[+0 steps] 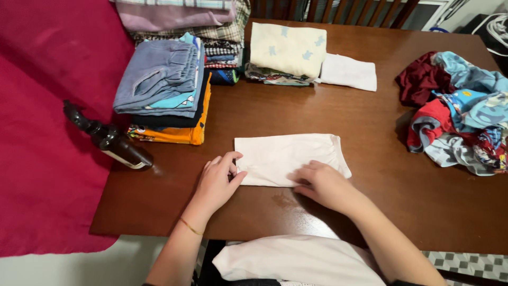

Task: The person folds a white cloth and a red sleeveless shirt on a wooden table. The person smooths the items, folds them into compact rectangles, and places them on a growing stack of folded clothes.

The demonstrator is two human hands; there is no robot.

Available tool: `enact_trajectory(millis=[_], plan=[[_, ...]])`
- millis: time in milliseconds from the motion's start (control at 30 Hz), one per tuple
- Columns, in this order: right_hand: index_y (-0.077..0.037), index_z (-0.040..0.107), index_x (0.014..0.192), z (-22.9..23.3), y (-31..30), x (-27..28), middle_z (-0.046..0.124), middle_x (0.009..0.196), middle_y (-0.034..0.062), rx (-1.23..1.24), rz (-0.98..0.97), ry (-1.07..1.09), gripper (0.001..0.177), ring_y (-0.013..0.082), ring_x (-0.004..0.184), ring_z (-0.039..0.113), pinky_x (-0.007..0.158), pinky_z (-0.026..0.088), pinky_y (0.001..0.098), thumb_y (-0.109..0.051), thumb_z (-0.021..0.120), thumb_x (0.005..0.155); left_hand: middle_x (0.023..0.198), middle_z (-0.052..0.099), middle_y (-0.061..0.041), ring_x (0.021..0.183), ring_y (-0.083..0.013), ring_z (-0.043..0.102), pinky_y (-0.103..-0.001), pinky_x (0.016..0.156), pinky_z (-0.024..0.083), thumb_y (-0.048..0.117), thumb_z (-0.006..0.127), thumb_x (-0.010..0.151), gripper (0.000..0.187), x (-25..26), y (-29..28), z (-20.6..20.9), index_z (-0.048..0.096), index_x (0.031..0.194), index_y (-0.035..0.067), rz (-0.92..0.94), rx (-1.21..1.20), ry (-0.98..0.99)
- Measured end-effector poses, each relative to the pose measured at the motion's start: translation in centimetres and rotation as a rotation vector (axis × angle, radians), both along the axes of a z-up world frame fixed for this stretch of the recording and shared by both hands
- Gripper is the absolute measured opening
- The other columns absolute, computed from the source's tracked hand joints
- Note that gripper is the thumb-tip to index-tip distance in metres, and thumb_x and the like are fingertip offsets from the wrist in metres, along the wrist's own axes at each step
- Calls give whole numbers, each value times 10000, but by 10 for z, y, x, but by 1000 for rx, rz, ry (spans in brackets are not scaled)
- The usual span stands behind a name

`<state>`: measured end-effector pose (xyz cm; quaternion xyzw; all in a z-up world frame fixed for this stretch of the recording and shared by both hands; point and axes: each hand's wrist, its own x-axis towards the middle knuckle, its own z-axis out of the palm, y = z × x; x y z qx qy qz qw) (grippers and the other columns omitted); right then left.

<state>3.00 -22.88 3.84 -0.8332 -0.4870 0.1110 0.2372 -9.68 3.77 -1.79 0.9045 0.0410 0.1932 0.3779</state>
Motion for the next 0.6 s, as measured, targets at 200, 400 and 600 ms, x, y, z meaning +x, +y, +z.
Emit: enact_trajectory(millis=[200, 400, 600], plan=[[-83, 760, 935, 7, -46, 14, 718, 955, 85, 17, -39, -77, 187, 318, 952, 656, 834, 545, 413, -65, 736, 751, 736, 663, -15, 784, -232, 637, -395, 794, 479, 178, 771, 844, 341, 0, 1, 0, 641, 1147, 90, -5, 7, -4], [-58, 747, 935, 22, -61, 12, 677, 965, 102, 27, -229, -71, 172, 318, 924, 651, 775, 558, 397, -75, 760, 764, 714, 667, -7, 746, -220, 642, -381, 784, 485, 191, 765, 855, 266, -5, 3, 0, 673, 1090, 105, -3, -27, 34], [-55, 727, 928, 6, 3, -22, 672, 987, 118, 184, 34, -115, 148, 314, 932, 662, 768, 568, 398, -95, 762, 791, 705, 675, -31, 692, -204, 661, -348, 683, 535, 182, 768, 846, 272, -3, 3, -6, 673, 1082, 88, 18, -144, 33]])
